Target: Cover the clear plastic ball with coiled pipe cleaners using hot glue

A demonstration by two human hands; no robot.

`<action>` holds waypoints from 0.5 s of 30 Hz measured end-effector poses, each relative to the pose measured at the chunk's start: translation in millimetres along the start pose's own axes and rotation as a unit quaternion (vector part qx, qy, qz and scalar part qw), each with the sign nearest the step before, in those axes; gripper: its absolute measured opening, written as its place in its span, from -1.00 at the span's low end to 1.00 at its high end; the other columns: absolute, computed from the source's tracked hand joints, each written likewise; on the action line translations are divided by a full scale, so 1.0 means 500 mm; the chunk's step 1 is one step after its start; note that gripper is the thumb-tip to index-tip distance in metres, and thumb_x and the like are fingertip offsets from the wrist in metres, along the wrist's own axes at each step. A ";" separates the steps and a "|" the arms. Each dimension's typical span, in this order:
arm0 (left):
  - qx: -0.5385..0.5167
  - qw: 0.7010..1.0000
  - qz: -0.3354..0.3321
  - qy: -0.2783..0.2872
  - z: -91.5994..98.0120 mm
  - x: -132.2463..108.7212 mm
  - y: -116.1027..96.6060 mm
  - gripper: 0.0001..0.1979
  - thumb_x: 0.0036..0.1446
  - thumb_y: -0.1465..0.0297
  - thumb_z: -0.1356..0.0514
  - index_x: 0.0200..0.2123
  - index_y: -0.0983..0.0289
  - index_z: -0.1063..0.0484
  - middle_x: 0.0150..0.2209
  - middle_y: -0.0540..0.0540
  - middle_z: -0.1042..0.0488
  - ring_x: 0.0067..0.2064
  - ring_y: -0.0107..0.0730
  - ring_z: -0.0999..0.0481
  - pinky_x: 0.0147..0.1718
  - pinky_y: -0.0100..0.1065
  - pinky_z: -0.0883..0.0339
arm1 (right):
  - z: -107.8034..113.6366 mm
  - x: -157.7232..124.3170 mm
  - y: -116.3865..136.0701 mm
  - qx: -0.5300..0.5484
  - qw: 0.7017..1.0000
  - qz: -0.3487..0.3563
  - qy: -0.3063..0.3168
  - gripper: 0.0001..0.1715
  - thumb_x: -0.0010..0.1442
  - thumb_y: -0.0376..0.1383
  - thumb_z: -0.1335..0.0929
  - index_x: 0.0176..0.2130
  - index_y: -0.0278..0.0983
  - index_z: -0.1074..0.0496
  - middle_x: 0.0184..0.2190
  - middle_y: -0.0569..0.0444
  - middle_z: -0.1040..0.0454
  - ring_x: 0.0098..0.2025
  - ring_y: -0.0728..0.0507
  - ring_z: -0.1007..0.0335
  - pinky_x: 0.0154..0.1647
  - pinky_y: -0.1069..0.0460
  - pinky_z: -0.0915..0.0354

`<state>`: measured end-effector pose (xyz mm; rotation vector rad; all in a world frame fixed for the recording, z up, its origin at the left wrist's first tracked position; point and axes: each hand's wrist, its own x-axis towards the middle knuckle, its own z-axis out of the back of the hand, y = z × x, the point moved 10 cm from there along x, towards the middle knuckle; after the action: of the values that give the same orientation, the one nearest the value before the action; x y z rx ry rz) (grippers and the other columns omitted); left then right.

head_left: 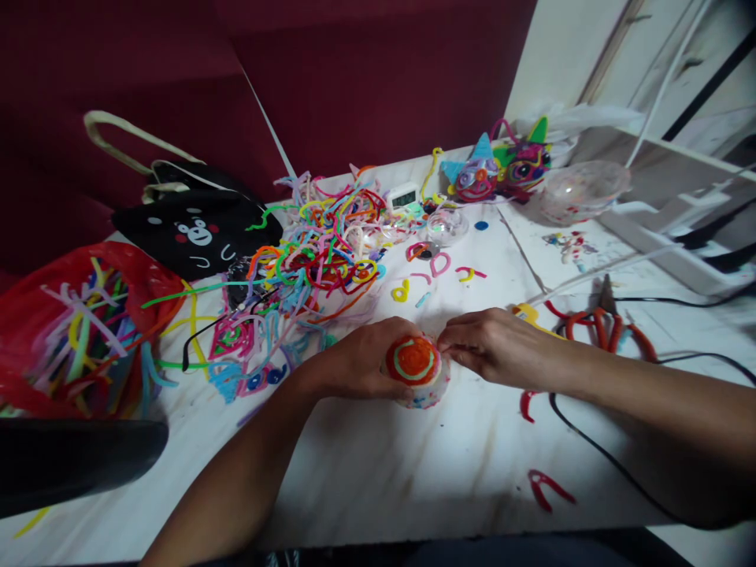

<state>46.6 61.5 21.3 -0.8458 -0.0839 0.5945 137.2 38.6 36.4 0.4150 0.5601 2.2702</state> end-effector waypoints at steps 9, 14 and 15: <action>-0.030 0.999 -0.015 0.028 0.002 -0.003 0.006 -0.40 -0.10 0.18 -0.41 0.02 0.17 -0.35 0.06 0.08 -0.46 0.06 -0.15 -0.46 0.06 -0.22 -0.28 | 0.009 0.035 0.009 0.008 0.998 0.055 0.015 -0.94 0.23 -0.41 -0.38 -0.32 -0.31 -0.48 -0.37 0.05 -0.53 -0.36 -0.06 -0.44 -0.35 0.07 -0.19; -0.039 0.999 0.015 0.016 0.006 -0.004 0.037 -0.19 -0.25 0.17 -0.48 0.10 0.15 -0.29 0.09 0.11 -0.44 0.07 -0.10 -0.46 0.03 -0.15 -0.33 | 0.009 0.058 0.013 0.035 0.994 0.097 0.040 -0.87 0.19 -0.40 -0.43 -0.19 -0.32 -0.46 -0.30 0.03 -0.50 -0.33 -0.06 -0.44 -0.34 0.08 -0.23; -0.043 0.999 0.017 0.010 0.007 -0.004 0.041 -0.14 -0.27 0.17 -0.48 0.13 0.15 -0.27 0.12 0.13 -0.42 0.09 -0.08 -0.45 0.05 -0.12 -0.33 | 0.007 0.062 0.016 0.034 0.992 0.111 0.049 -0.80 0.20 -0.40 -0.42 -0.13 -0.33 -0.46 -0.25 0.00 -0.50 -0.30 -0.08 -0.45 -0.31 0.07 -0.25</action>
<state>34.3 73.3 9.0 -0.9379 -0.0769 0.6176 113.2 57.3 47.3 0.4174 0.6723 2.5001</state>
